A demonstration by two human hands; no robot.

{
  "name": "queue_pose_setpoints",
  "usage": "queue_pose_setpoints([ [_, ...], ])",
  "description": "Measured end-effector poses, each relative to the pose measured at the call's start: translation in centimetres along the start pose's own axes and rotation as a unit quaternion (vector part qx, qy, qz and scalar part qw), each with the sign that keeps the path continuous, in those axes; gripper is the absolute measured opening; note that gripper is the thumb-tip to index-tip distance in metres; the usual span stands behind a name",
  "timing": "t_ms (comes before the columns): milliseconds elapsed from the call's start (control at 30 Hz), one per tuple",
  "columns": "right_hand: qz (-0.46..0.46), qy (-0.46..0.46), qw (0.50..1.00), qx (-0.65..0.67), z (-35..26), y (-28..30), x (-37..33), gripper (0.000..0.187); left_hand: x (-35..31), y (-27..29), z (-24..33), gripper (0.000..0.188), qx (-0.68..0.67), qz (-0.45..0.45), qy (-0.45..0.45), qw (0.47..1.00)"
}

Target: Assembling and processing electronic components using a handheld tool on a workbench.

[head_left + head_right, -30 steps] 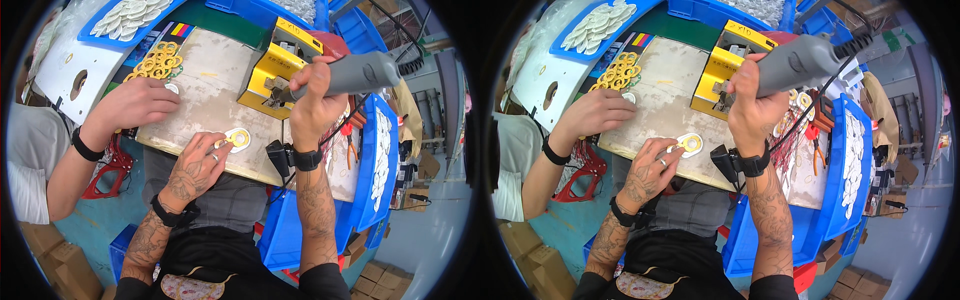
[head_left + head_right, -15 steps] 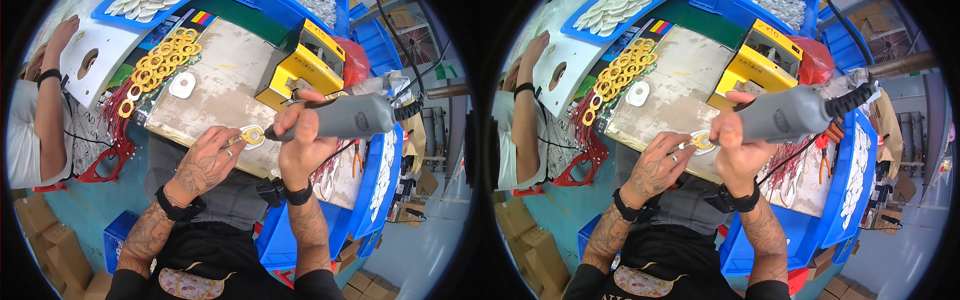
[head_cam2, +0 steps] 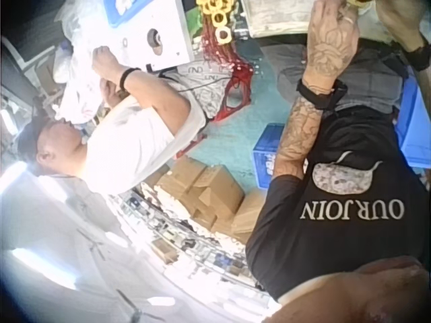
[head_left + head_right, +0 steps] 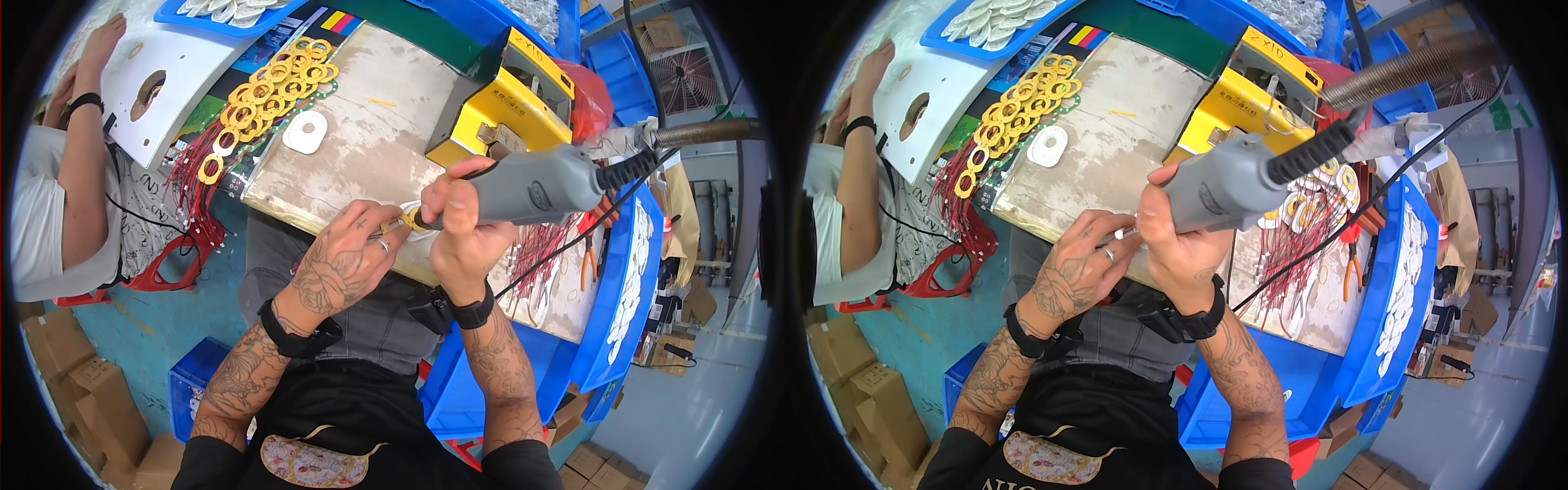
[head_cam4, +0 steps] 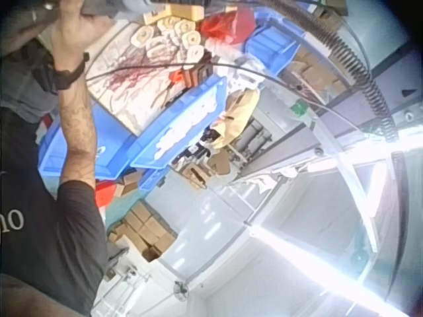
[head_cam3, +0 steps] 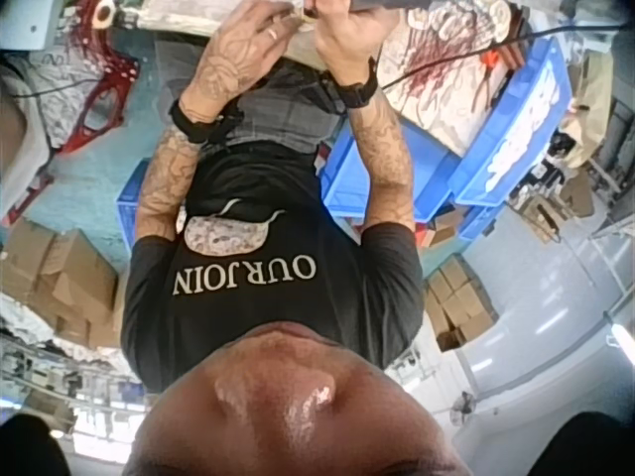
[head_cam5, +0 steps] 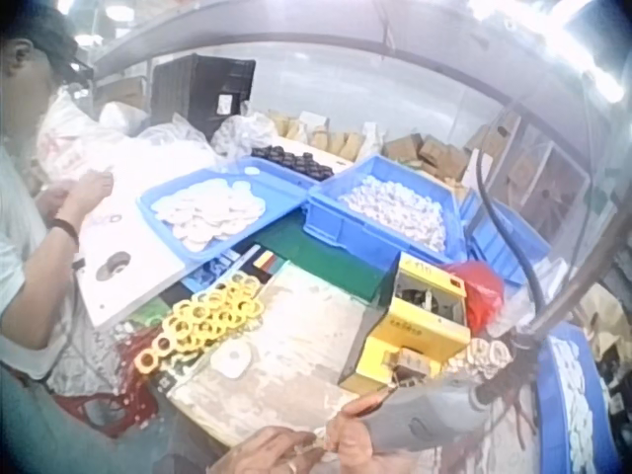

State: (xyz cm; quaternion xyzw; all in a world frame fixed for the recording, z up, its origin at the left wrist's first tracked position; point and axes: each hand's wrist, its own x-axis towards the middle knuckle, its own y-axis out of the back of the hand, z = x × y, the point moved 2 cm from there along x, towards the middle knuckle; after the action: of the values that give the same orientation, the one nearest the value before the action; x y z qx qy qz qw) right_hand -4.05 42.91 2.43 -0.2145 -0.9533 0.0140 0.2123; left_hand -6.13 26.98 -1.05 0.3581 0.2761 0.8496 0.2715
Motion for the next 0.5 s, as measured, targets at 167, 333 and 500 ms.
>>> queue_pose_setpoints([
  [167, 0.005, -0.016, 1.000, -0.011, 0.9, 0.1, -0.4, 0.035, 0.0, 0.0, -0.1, 0.030, -0.006, 0.002, 0.003, 1.000],
  [333, -0.022, -0.006, 0.998, -0.066, -0.3, -0.2, 0.2, 0.038, 0.0, 0.0, 0.2, 0.030, -0.006, -0.002, 0.008, 1.000],
  [500, -0.036, 0.018, 0.999, 0.007, -2.5, 1.0, 0.1, 0.050, 0.3, 0.5, 0.4, 0.033, -0.041, 0.035, 0.006, 0.999],
])
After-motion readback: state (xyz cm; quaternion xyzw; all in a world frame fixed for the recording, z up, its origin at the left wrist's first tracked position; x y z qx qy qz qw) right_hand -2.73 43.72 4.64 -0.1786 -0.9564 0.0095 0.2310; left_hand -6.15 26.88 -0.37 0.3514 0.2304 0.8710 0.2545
